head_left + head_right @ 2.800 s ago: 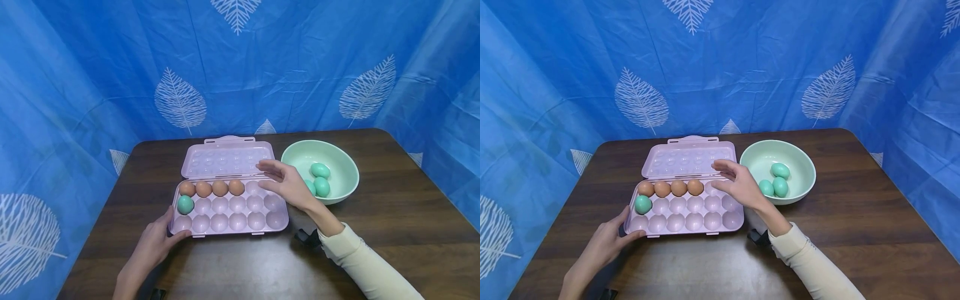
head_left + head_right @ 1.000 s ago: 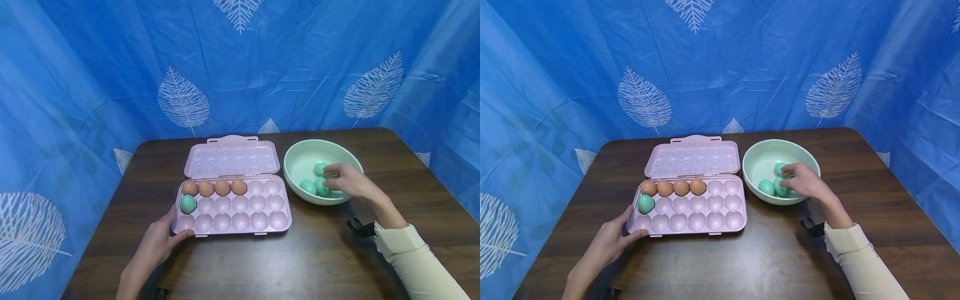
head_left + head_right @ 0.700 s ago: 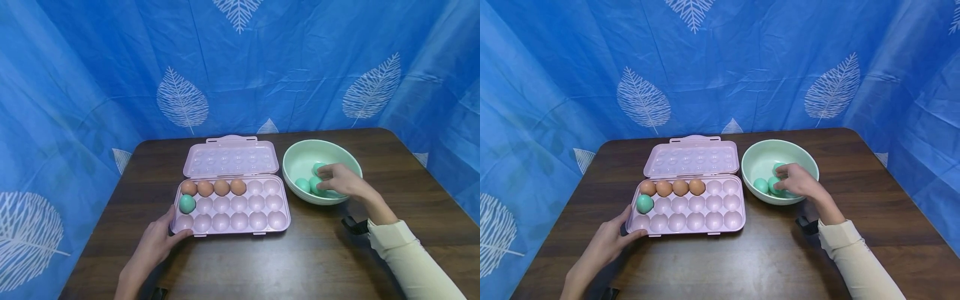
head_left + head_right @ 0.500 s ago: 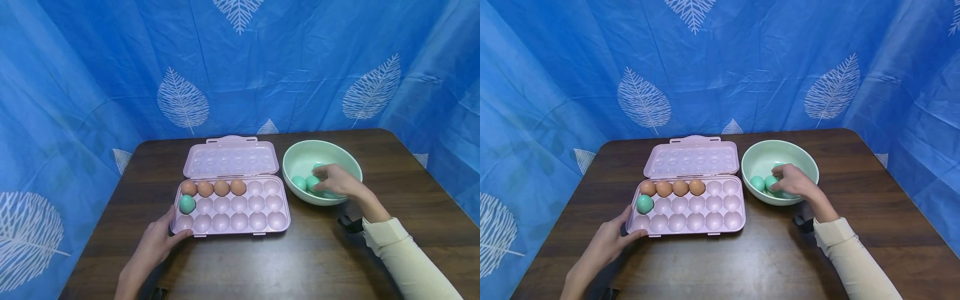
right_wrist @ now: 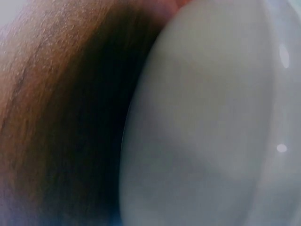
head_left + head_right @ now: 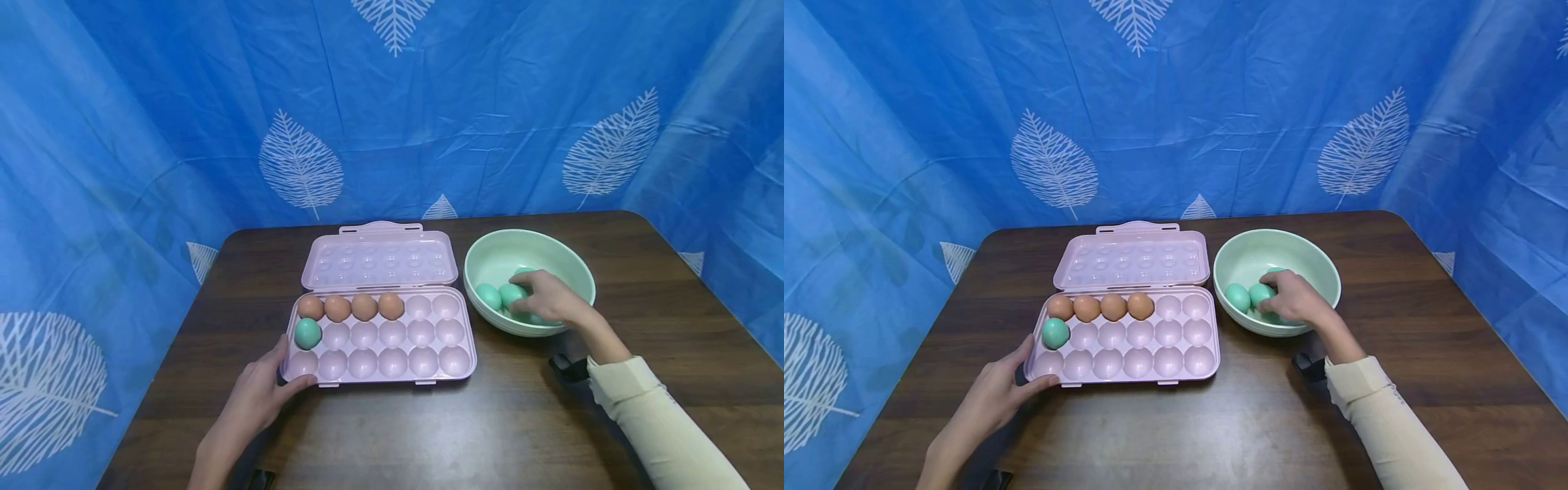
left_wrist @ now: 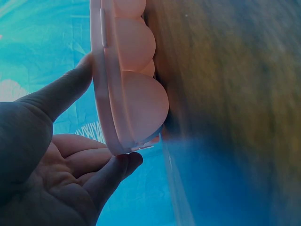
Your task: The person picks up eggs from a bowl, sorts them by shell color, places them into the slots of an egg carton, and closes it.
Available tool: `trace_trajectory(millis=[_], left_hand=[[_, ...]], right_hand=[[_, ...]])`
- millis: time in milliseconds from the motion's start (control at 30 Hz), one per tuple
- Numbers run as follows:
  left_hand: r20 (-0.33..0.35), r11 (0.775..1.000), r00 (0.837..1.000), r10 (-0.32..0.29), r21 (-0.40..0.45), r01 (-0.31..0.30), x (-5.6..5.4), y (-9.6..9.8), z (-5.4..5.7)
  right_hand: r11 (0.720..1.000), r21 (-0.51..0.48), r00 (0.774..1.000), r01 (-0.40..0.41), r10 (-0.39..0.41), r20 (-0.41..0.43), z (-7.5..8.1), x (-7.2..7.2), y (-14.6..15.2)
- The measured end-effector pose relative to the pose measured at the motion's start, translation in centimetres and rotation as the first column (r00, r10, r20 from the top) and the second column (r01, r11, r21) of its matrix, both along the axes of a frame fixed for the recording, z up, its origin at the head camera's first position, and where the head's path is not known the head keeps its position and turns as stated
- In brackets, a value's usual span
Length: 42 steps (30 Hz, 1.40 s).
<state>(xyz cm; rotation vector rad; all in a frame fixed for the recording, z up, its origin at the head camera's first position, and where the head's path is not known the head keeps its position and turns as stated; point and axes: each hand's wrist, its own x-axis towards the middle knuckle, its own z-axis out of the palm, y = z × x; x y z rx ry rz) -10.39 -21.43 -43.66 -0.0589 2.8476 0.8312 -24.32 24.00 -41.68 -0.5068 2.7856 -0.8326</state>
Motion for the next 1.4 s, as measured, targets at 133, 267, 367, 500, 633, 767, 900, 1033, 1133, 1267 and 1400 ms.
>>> trace_trajectory(millis=[133,267,367,500,633,767,900,1033,1133,1267,1400], left_hand=[[0.002,1.0,1.0,0.001,0.0,-0.001,0.1,0.0,0.0],[-0.005,1.0,1.0,-0.005,0.001,0.005,0.1,0.0,0.1],[-0.009,1.0,1.0,-0.01,-0.002,0.01,0.2,0.0,0.1],[-0.011,1.0,1.0,-0.013,-0.002,0.013,0.1,-0.1,0.1],[-0.011,1.0,1.0,-0.013,0.002,0.013,0.1,-0.1,0.1],[-0.01,1.0,1.0,-0.013,0.004,0.013,0.2,-0.1,0.1],[-0.015,1.0,1.0,-0.016,0.005,0.016,0.2,-0.1,0.1],[-0.019,1.0,1.0,-0.016,0.006,0.016,0.2,-0.1,0.0],[-0.012,1.0,1.0,-0.014,0.006,0.014,0.1,-0.1,0.0],[0.007,1.0,1.0,-0.007,0.008,0.007,0.0,-0.1,0.1],[0.017,1.0,1.0,-0.002,0.009,0.002,0.0,0.0,0.1]], right_hand=[[0.995,-0.086,0.999,0.052,-0.052,-0.002,-0.2,0.2,0.2],[0.978,-0.182,0.995,0.099,-0.1,0.008,-0.1,0.5,0.3],[0.963,-0.238,0.992,0.127,-0.127,0.014,0.1,0.7,0.3],[0.946,-0.281,0.986,0.164,-0.162,0.032,0.4,0.9,0.3],[0.93,-0.316,0.982,0.19,-0.184,0.05,0.7,1.1,0.4],[0.909,-0.365,0.979,0.201,-0.2,0.041,0.9,1.2,0.3],[0.9,-0.388,0.978,0.2,-0.208,0.021,1.0,1.5,-0.1],[0.892,-0.416,0.981,0.18,-0.195,0.006,1.1,1.6,-1.2],[0.873,-0.458,0.983,0.169,-0.186,0.01,1.3,1.7,-2.3],[0.847,-0.51,0.986,0.149,-0.164,0.015,1.7,2.0,-4.0],[0.834,-0.541,0.992,0.109,-0.125,0.008,1.7,2.2,-5.8]])
